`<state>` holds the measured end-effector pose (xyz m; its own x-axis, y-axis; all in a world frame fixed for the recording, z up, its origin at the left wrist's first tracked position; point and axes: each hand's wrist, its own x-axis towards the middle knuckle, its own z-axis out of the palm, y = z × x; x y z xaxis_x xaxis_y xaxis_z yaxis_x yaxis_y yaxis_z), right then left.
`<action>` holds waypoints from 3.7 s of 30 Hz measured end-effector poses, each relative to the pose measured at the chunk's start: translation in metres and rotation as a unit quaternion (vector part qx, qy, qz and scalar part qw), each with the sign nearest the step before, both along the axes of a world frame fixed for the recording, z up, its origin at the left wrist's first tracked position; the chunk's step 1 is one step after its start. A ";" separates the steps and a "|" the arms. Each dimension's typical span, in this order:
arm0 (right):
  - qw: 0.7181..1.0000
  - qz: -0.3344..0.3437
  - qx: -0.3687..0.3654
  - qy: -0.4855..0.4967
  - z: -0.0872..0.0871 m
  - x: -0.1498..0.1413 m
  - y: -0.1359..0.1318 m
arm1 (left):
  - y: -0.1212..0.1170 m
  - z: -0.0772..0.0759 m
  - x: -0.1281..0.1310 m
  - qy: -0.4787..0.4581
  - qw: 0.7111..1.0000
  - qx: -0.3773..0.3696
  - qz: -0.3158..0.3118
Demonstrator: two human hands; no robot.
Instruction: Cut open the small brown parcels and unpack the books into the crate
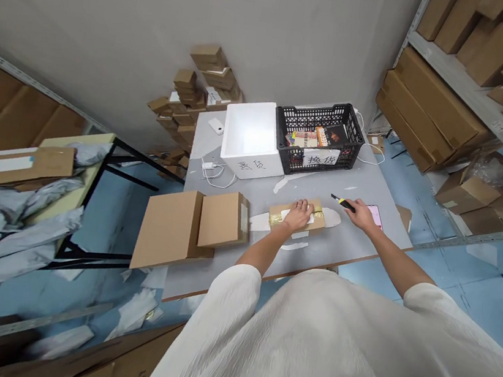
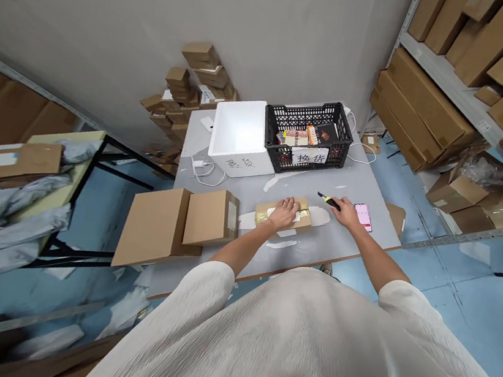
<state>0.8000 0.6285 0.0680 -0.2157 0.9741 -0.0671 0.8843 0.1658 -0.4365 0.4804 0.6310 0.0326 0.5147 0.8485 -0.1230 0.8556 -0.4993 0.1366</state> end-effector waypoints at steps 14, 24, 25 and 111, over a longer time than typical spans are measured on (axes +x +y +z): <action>0.993 -0.006 -0.049 0.107 -0.021 -0.029 -0.003 | -0.043 0.021 -0.043 -0.071 0.985 0.006 0.157; 0.980 -0.142 -0.086 0.106 -0.061 -0.026 0.004 | -0.102 0.018 -0.076 -0.071 0.960 -0.013 0.269; 0.979 -0.157 -0.084 0.098 -0.067 -0.022 0.003 | -0.105 0.016 -0.075 -0.073 0.959 -0.015 0.275; 0.992 0.058 -0.099 0.052 -0.032 -0.134 0.042 | -0.112 0.033 -0.078 -0.138 0.976 -0.024 0.168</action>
